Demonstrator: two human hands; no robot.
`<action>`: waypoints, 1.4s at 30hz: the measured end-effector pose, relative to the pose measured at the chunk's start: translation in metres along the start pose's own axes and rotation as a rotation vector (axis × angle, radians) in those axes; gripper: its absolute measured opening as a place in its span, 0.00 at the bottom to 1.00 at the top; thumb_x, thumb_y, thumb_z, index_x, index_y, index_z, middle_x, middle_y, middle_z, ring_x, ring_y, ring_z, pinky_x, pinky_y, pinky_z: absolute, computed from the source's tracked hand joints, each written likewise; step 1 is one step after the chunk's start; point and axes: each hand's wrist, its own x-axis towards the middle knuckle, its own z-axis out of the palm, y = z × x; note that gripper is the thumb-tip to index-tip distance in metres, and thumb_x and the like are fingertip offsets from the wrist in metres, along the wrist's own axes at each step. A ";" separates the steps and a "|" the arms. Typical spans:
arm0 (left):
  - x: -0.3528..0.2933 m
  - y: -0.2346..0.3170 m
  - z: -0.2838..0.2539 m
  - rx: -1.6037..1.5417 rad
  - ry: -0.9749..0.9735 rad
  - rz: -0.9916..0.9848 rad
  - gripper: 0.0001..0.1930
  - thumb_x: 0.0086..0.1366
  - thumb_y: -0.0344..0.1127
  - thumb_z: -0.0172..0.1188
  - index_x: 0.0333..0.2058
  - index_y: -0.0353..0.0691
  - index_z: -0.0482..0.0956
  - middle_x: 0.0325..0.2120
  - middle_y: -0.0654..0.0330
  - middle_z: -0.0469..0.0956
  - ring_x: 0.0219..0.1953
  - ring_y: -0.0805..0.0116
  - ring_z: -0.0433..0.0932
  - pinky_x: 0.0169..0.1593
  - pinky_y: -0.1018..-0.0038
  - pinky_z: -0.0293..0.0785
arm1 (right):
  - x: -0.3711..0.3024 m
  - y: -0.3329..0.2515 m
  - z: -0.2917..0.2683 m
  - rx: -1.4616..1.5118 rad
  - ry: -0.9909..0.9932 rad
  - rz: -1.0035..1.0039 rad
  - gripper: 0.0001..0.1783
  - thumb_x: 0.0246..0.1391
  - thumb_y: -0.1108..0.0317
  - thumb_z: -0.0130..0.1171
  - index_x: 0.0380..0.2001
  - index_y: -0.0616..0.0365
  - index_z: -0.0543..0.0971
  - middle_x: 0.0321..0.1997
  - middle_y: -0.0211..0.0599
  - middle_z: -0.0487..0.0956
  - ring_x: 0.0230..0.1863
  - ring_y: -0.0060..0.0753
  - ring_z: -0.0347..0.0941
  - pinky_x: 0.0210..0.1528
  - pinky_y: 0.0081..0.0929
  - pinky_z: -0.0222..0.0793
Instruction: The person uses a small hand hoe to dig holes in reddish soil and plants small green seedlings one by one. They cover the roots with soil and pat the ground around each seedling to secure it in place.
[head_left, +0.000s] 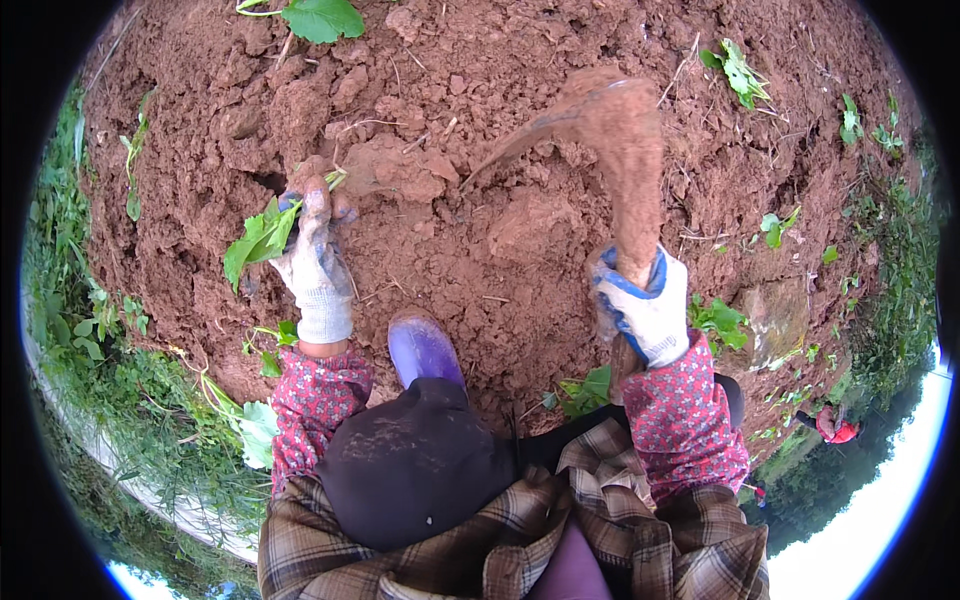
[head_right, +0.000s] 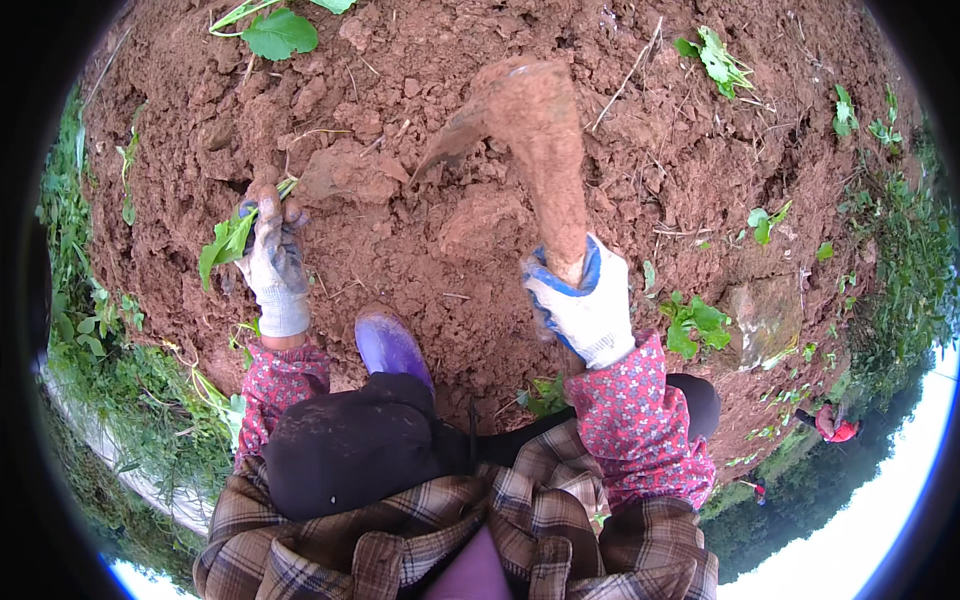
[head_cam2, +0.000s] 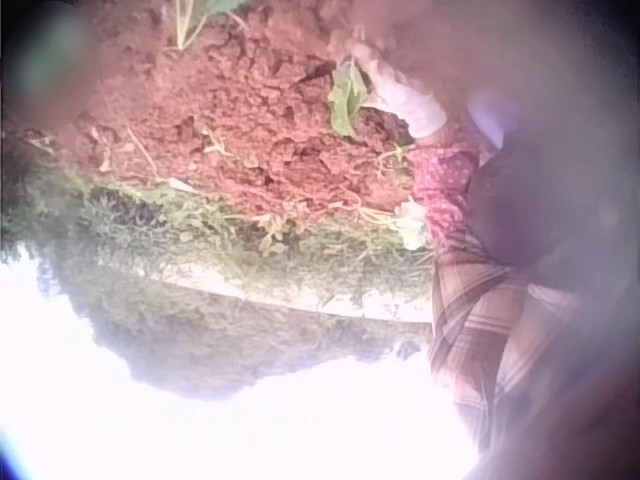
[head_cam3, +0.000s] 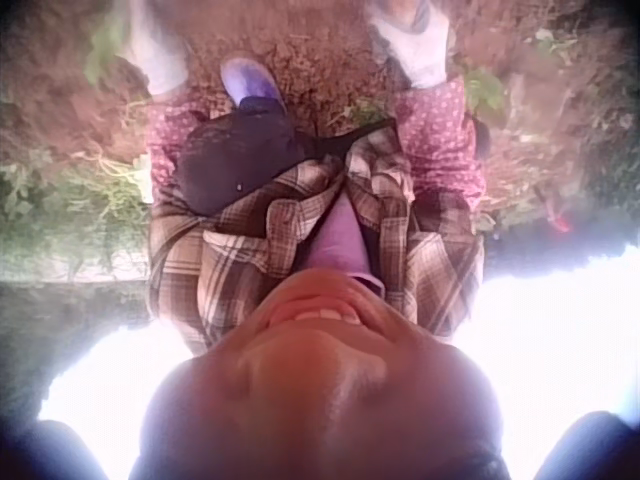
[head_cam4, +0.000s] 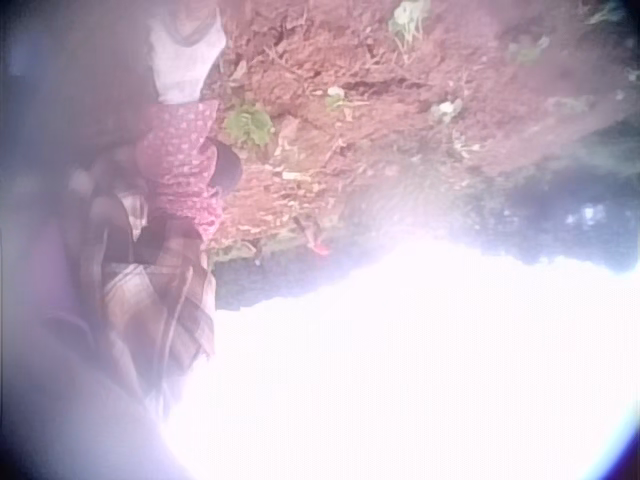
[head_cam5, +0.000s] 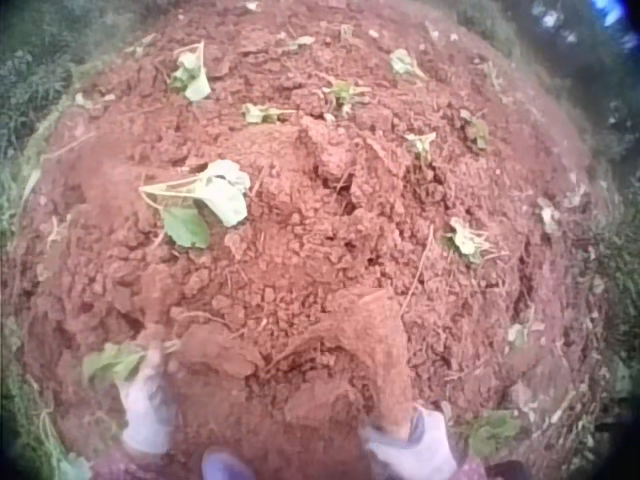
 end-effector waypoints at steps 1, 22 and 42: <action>0.000 0.001 -0.004 0.016 -0.007 -0.019 0.17 0.57 0.30 0.65 0.45 0.35 0.73 0.35 0.58 0.78 0.28 0.71 0.76 0.30 0.75 0.76 | -0.011 -0.021 -0.011 -0.096 0.072 -0.080 0.09 0.46 0.72 0.65 0.31 0.63 0.76 0.21 0.29 0.75 0.18 0.17 0.68 0.19 0.18 0.64; 0.004 0.000 0.008 -0.013 0.012 -0.037 0.17 0.58 0.29 0.64 0.46 0.34 0.75 0.33 0.60 0.77 0.26 0.72 0.74 0.28 0.76 0.74 | -0.027 -0.108 -0.022 0.001 0.319 -0.258 0.12 0.52 0.70 0.59 0.36 0.68 0.72 0.14 0.28 0.68 0.07 0.18 0.60 0.07 0.18 0.56; 0.004 -0.007 0.014 -0.034 -0.099 -0.025 0.16 0.59 0.30 0.63 0.45 0.38 0.73 0.37 0.61 0.78 0.29 0.71 0.73 0.31 0.74 0.72 | 0.108 -0.039 0.105 -0.224 0.165 -0.113 0.12 0.47 0.71 0.64 0.35 0.63 0.76 0.18 0.29 0.74 0.16 0.19 0.68 0.17 0.22 0.66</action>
